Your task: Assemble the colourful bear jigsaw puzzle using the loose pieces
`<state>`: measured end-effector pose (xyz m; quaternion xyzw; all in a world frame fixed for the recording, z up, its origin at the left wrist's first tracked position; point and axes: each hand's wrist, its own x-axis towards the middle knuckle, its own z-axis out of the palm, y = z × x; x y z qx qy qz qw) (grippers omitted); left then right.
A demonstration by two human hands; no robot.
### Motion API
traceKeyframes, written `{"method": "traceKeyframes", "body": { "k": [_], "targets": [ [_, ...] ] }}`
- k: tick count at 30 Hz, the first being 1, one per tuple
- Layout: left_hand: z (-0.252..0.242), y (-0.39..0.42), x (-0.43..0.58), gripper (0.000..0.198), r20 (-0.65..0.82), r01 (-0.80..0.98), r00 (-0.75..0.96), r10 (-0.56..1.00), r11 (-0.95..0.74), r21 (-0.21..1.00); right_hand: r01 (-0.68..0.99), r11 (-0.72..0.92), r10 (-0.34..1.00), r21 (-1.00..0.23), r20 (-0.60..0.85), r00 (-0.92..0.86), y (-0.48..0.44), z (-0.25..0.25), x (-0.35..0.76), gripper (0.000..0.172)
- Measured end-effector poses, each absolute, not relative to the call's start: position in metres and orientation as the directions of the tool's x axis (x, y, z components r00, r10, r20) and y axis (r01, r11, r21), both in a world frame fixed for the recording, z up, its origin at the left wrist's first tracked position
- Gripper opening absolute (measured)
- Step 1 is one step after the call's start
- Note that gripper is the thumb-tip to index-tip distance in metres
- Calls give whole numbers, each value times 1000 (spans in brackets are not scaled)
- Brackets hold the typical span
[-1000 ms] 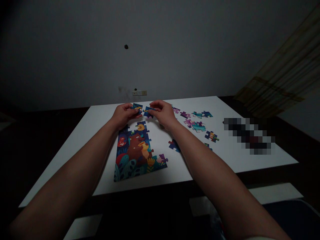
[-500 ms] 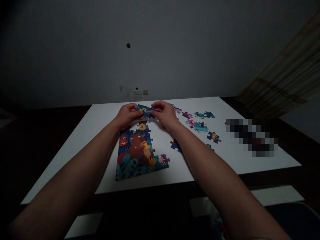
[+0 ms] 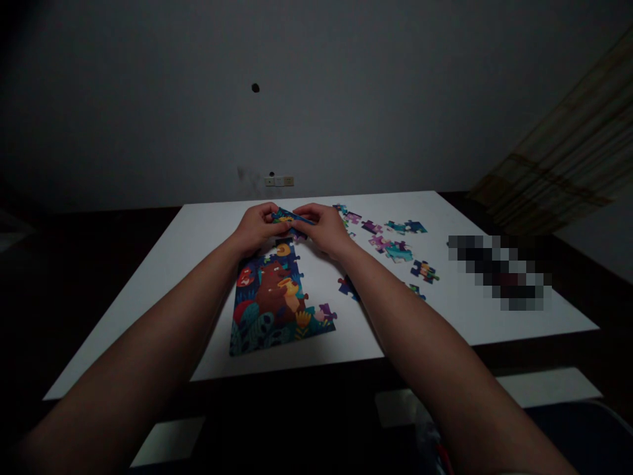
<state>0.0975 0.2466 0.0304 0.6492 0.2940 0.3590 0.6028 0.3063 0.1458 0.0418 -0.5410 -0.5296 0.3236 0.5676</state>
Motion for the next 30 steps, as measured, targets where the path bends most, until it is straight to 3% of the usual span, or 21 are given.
{"method": "traceKeyframes", "body": {
  "k": [10, 14, 21, 25, 30],
  "targets": [
    [29, 252, 95, 56, 174, -16, 614, 770, -208, 978, 232, 173, 945, -957, 228, 234, 144, 47, 313, 44],
    [21, 256, 99, 46, 160, 40, 605, 780, -231, 972, 288, 95, 959, -953, 165, 231, 141, 56, 329, 39],
    [12, 254, 101, 44, 114, 234, 561, 820, -290, 928, 524, -51, 995, -850, 2, 100, 136, 53, 348, 21],
    [12, 257, 97, 39, 145, 220, 567, 811, -319, 922, 665, 4, 996, -747, 65, 67, 137, 48, 342, 12],
    [12, 258, 94, 43, 151, 210, 579, 801, -326, 922, 735, 75, 989, -674, 145, 31, 135, 49, 331, 17]
  ]
}}
